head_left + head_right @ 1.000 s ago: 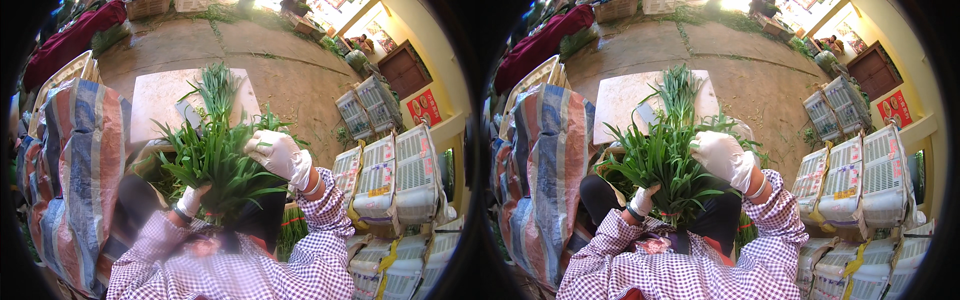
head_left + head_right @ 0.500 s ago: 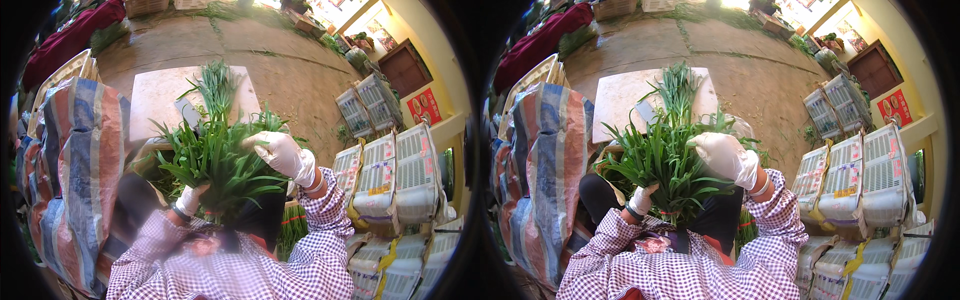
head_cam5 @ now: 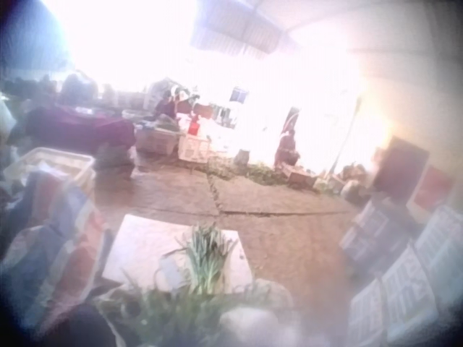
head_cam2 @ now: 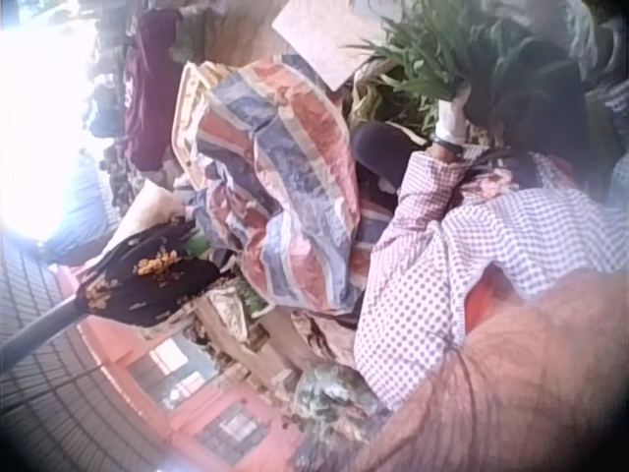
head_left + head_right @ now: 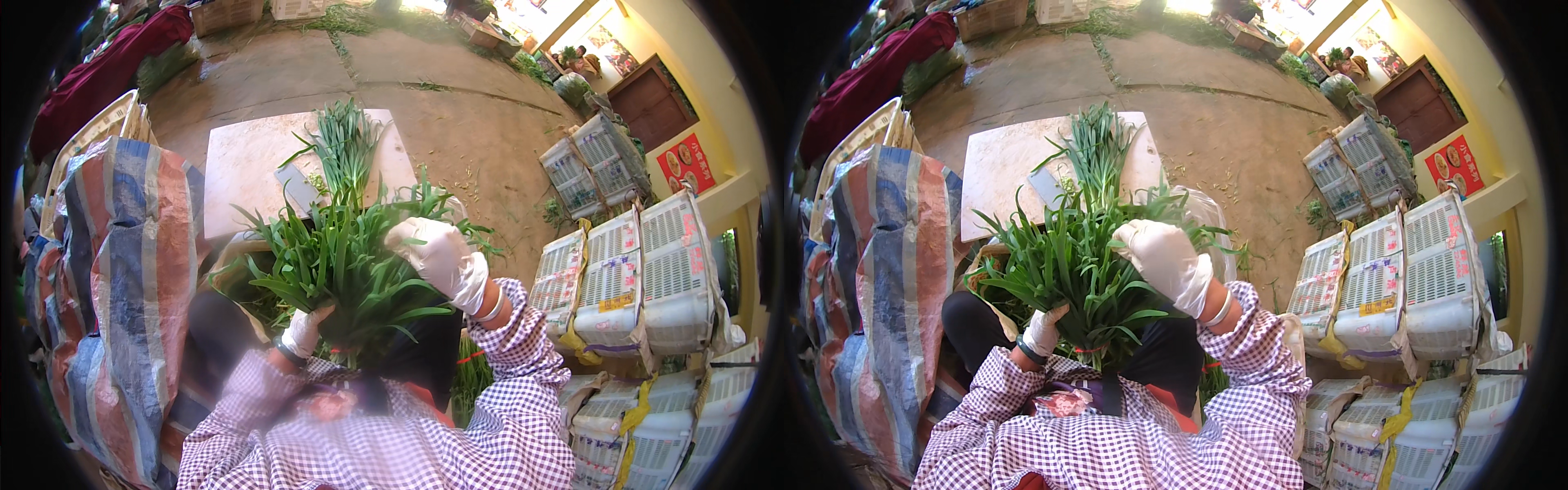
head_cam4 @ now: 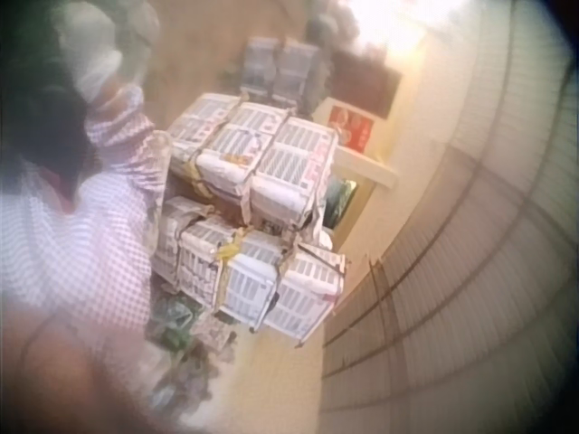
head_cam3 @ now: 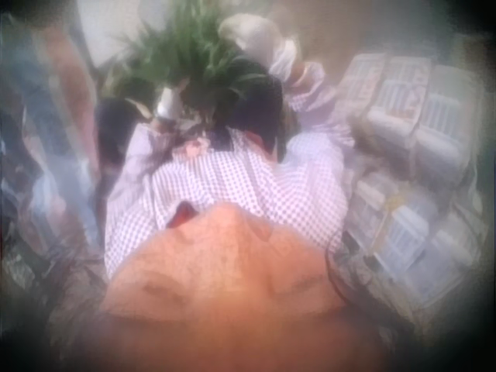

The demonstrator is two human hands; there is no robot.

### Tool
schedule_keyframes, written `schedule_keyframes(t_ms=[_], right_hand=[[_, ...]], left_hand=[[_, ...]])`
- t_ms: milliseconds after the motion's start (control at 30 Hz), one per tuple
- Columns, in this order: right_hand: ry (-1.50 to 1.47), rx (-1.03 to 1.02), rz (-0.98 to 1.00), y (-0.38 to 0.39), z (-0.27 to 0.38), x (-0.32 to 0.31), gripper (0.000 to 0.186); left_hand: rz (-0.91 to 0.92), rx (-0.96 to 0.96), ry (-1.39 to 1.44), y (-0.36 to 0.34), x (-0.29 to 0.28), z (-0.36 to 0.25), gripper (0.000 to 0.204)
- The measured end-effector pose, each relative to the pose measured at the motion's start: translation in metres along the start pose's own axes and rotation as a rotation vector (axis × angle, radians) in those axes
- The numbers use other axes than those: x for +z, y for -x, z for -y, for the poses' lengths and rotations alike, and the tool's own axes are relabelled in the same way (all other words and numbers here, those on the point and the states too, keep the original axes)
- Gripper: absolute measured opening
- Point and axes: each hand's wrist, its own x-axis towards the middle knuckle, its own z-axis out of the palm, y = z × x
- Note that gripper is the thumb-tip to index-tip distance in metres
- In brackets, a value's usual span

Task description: The person bundles stalks of green vegetables together with a red tie, trims the ends with a knife, and places the bundled vegetables into a plastic crate.

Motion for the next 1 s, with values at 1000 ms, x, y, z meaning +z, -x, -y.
schedule_keyframes(t_ms=[1000], right_hand=[[0.074,0.550,0.159,0.041,0.015,0.031,0.025]], left_hand=[[-0.145,0.089,0.193,0.003,-0.012,-0.004,0.060]])
